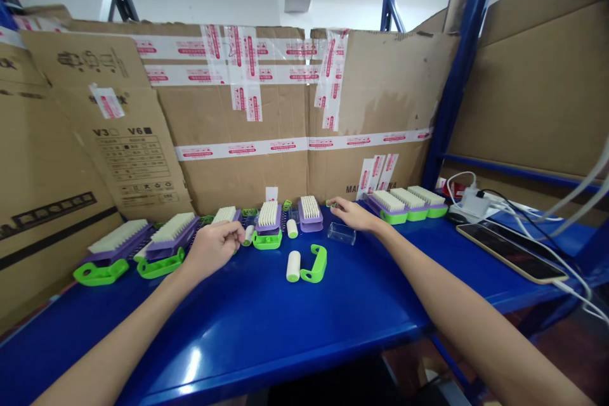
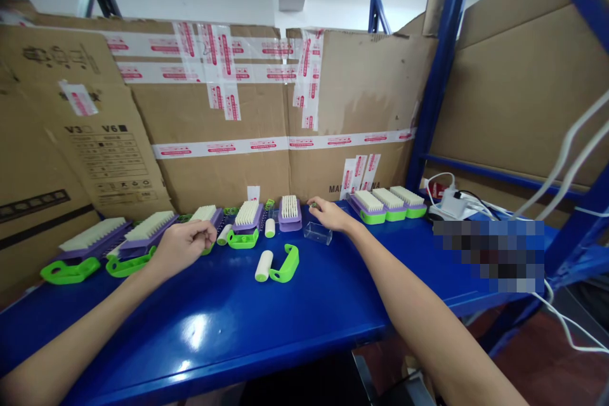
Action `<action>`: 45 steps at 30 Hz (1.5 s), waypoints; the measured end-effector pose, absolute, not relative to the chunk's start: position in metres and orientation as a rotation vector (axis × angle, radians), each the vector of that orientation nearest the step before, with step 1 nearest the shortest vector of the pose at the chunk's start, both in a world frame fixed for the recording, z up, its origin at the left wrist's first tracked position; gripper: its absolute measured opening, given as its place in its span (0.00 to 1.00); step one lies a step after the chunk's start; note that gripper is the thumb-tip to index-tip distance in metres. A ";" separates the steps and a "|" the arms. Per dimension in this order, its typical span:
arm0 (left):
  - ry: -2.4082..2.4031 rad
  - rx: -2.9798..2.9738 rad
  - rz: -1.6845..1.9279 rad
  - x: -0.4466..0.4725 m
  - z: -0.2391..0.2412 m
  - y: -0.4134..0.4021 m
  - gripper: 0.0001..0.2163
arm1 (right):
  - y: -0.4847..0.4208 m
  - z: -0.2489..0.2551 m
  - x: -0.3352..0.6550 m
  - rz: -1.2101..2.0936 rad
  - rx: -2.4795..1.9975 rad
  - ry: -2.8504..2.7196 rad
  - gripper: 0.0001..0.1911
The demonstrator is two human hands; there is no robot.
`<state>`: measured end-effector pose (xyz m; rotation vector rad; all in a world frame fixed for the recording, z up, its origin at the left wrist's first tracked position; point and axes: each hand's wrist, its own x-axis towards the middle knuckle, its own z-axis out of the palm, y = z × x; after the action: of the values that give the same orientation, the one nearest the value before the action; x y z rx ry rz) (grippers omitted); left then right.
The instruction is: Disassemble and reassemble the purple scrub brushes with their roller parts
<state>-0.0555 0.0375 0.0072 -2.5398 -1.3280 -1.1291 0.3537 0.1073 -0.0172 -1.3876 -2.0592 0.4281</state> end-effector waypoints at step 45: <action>-1.364 -2.595 -1.116 -0.053 0.007 0.036 0.16 | 0.121 -0.024 0.356 0.513 -1.367 -2.188 0.26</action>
<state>-0.0532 0.0355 0.0074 -2.5946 -1.3644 -1.1156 0.3557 0.1211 -0.0244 -1.3675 -2.1878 0.5126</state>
